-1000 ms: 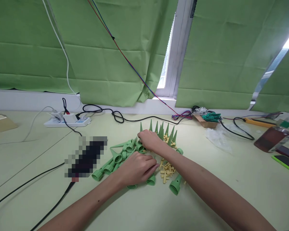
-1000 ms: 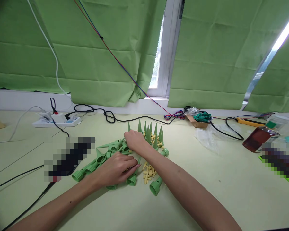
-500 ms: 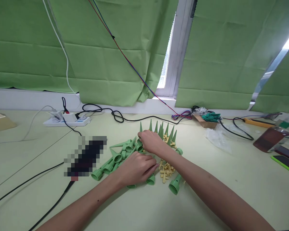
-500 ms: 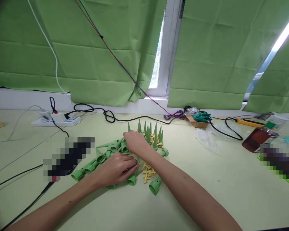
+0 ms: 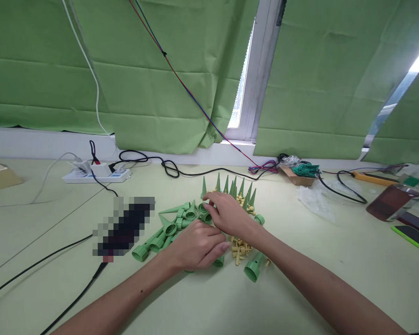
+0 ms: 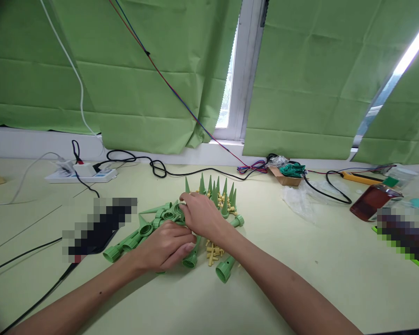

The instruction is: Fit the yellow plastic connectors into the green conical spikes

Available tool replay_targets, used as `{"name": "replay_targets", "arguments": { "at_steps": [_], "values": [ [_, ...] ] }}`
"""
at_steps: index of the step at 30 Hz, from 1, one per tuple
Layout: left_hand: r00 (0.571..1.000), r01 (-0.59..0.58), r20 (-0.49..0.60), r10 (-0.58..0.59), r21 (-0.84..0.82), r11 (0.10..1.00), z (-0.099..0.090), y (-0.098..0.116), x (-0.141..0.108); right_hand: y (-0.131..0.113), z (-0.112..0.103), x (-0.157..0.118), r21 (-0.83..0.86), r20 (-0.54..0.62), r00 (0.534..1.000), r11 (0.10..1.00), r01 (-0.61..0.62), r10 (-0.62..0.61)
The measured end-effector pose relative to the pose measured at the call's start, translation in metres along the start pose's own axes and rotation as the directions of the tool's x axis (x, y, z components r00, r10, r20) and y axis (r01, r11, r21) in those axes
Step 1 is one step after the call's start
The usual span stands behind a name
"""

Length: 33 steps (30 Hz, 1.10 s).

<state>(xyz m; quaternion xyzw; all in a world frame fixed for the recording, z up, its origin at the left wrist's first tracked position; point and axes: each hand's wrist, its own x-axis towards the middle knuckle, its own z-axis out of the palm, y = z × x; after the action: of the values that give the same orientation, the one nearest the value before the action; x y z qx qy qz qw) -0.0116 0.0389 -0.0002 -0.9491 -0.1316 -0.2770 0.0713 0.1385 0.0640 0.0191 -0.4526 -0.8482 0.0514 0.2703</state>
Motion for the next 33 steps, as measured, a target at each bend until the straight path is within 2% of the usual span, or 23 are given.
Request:
{"name": "replay_targets", "arguments": {
  "at_steps": [4,7,11,13,16,18,24,33],
  "values": [
    [0.994,-0.01,-0.111,0.008,-0.021,1.0,-0.002,0.0,-0.002,0.006,0.004,-0.022,0.164,-0.132,0.991,0.985,0.051,-0.03],
    [0.973,-0.012,-0.23,-0.008,-0.086,0.996,0.0,-0.002,-0.003,0.013,0.012,-0.04,0.212,-0.241,0.969,0.972,0.101,-0.049],
    [0.918,0.148,-0.342,-0.198,-0.168,0.975,0.002,-0.003,-0.002,0.022,0.022,-0.057,0.186,-0.338,0.935,0.966,0.178,-0.107],
    [0.876,0.286,-0.346,-0.336,-0.187,0.94,0.002,-0.003,-0.001,0.024,0.023,-0.059,0.182,-0.372,0.921,0.963,0.199,-0.12],
    [0.801,0.485,-0.257,-0.541,-0.252,0.837,0.002,-0.003,0.001,0.022,0.023,-0.059,0.197,-0.425,0.899,0.959,0.204,-0.103],
    [0.778,0.536,-0.192,-0.598,-0.294,0.792,0.002,-0.004,0.001,0.019,0.023,-0.058,0.217,-0.449,0.889,0.954,0.205,-0.089],
    [0.874,0.432,-0.122,-0.47,-0.245,0.868,0.004,-0.007,-0.003,0.019,0.022,-0.059,0.26,-0.458,0.887,0.945,0.199,-0.061],
    [0.882,0.439,-0.105,-0.46,-0.175,0.881,0.006,-0.009,-0.004,0.02,0.021,-0.058,0.278,-0.444,0.892,0.934,0.222,-0.08]
  ]
}}
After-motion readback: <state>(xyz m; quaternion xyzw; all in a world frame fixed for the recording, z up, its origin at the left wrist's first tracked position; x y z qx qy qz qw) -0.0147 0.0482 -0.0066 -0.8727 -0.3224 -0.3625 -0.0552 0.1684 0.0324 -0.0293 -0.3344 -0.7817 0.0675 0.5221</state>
